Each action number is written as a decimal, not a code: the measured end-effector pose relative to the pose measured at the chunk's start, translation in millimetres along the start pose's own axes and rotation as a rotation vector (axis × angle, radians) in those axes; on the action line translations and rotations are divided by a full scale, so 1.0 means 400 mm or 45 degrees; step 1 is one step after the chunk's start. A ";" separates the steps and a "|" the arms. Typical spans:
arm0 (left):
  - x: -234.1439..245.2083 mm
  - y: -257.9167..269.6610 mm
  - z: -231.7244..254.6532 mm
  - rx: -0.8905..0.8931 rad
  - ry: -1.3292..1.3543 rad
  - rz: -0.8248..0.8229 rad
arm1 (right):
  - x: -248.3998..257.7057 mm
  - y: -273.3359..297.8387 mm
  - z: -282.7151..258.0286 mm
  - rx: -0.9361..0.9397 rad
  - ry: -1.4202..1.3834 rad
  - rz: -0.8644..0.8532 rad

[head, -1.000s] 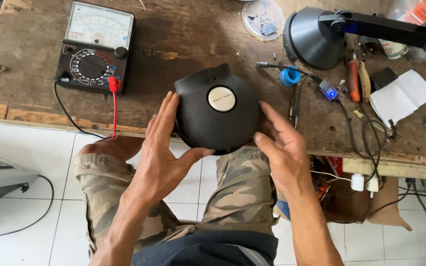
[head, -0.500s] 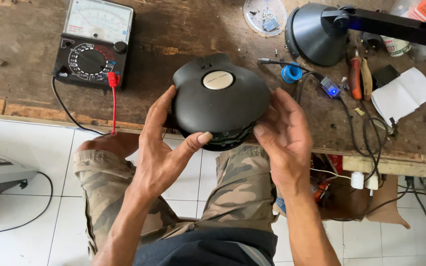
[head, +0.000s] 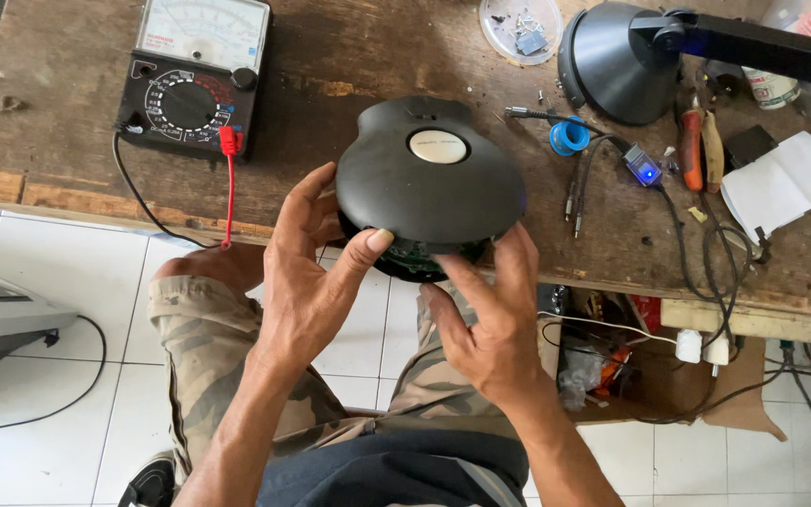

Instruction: The person uses a soldering iron to work on the internal components of a disassembled black electronic device. They then reassemble the device by fitting the casing halves together and pressing the seams to secure them.

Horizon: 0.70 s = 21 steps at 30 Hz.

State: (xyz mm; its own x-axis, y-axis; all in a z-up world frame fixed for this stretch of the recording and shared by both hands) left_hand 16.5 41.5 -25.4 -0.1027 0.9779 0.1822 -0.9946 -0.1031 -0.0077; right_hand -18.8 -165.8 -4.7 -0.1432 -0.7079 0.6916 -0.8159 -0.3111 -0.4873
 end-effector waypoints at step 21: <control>0.010 0.011 -0.050 0.009 0.386 -0.272 | -0.014 -0.039 -0.041 0.149 0.157 -0.161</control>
State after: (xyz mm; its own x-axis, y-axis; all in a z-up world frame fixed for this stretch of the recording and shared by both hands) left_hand 11.5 48.6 -44.5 0.1076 0.9868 -0.1210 -0.9940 0.1091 0.0063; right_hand -14.5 -146.8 7.7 -0.1172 -0.5780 0.8076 -0.7619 -0.4692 -0.4464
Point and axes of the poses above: each hand's wrist, its own y-axis away from the middle knuckle, its own x-axis out of the back of the hand, z = x × y, the point moved 3 cm from there along -y, towards the middle knuckle, and after that the axes turned 9 degrees about -y, right-handed, at the moved point
